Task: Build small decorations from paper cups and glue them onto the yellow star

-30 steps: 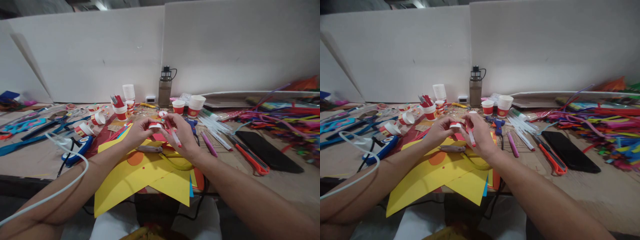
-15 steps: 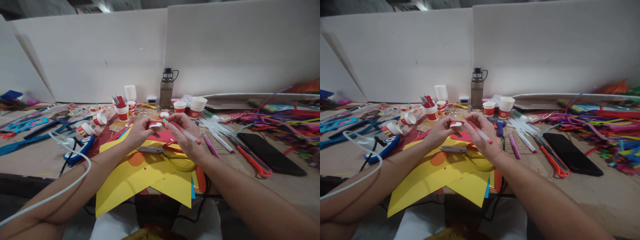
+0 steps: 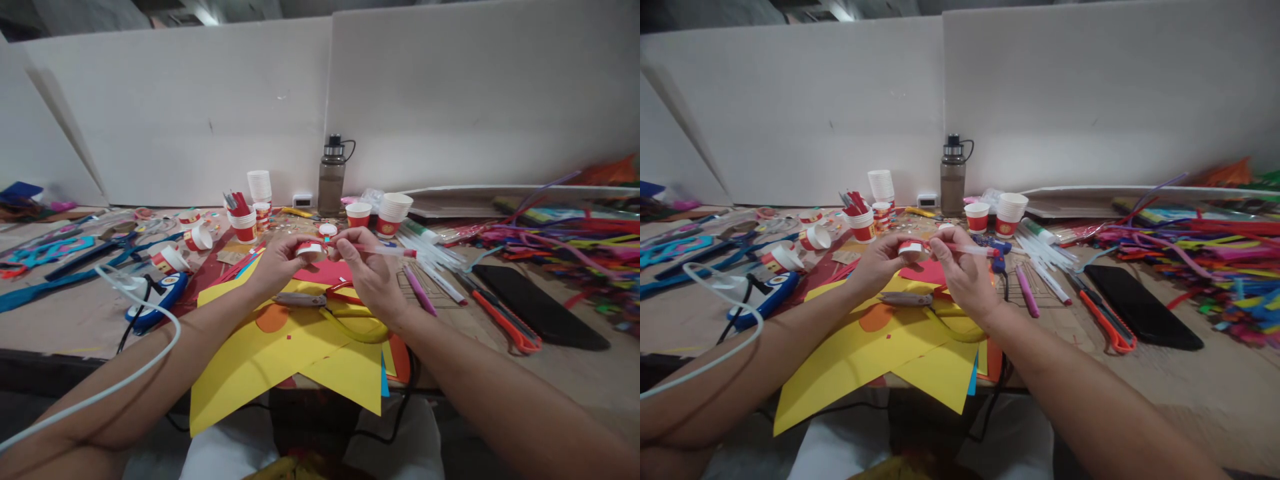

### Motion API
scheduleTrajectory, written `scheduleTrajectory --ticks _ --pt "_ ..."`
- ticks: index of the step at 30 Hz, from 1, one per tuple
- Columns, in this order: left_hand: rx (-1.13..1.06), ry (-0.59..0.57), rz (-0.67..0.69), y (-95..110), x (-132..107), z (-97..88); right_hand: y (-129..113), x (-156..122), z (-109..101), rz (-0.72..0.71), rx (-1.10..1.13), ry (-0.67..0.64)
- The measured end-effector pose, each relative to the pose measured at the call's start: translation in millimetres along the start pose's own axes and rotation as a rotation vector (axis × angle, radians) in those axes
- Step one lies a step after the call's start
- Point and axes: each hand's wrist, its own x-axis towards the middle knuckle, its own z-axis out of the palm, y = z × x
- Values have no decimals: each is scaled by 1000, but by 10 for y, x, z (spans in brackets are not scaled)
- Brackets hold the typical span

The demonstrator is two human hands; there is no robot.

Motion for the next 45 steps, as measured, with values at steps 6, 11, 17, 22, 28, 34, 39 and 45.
scheduleTrajectory --ticks 6,11,17,22,28,34,39,45 --pt "7 13 2 -12 -2 1 -19 -4 -6 -3 -23 3" --pt "-1 26 1 -27 0 -1 -21 -14 -12 -8 -31 -1" --pt "2 15 24 -34 10 -8 -14 -12 -11 -21 -31 0" --pt "-5 13 38 -48 12 -8 -4 -5 -9 -41 -54 4" --pt "12 16 41 -55 18 -9 -20 -7 -7 -50 -47 4" --pt "14 13 41 -54 16 -7 -22 -7 -5 -54 -71 5" --pt "29 6 31 -46 16 -7 -23 -11 -12 -41 -75 -2" --pt "16 3 43 -51 13 -6 -42 -14 -10 -37 -59 7"
